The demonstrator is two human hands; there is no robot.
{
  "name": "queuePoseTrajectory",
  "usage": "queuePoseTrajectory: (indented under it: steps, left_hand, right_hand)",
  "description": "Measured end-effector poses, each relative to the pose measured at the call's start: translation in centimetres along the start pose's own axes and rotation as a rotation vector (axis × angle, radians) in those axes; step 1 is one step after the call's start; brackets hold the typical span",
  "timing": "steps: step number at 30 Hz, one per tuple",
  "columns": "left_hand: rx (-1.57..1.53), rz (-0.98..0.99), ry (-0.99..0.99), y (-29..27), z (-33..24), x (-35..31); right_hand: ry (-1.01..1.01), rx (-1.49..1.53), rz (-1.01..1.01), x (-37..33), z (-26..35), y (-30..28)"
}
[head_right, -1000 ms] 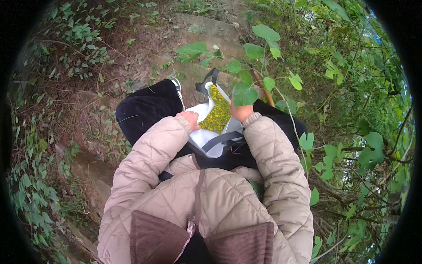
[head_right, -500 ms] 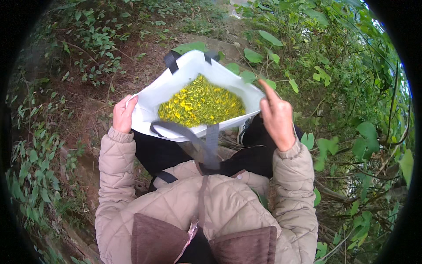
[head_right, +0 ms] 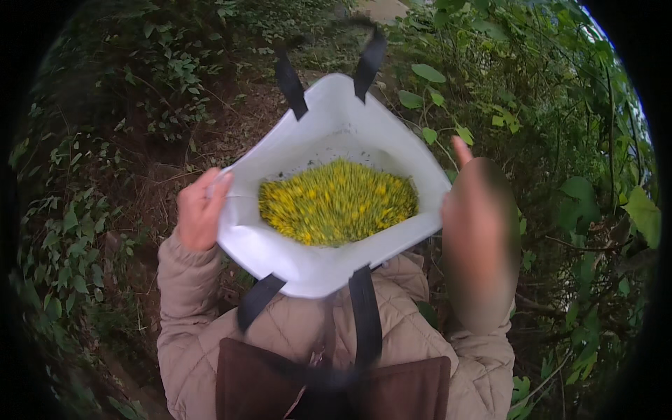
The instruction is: The person gathers a handful of long green grass-like plants, aligns them, and ties them into a bundle using a thin strip. The person then places the bundle into a white tote bag that already contains yellow flowers.
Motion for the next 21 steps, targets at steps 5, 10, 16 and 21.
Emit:
queuePoseTrajectory:
  steps: [5,10,16,21]
  left_hand:
    - [0.159,0.007,0.185,2.9,0.9,0.6]
    - [0.168,0.086,0.078,3.2,1.2,1.3]
    - [0.071,-0.111,0.411,2.1,-2.0,1.0]
    - [0.231,0.093,1.037,3.8,-4.3,-4.3]
  right_hand:
    - [-0.118,-0.05,0.24,-0.7,-0.1,3.1]
    - [-0.176,-0.263,0.476,0.3,-1.6,3.9]
    - [-0.263,-0.383,0.602,3.5,-0.6,2.8]
    - [-0.452,-0.212,0.714,5.1,2.4,6.5]
Point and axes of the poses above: each hand's wrist, its own x-axis towards the middle knuckle, its own y-axis out of the palm, z = x × y, the point moved 7 cm from there along x, towards the middle knuckle, and after that the axes turned 9 degrees about -y, right-handed, at the moved point
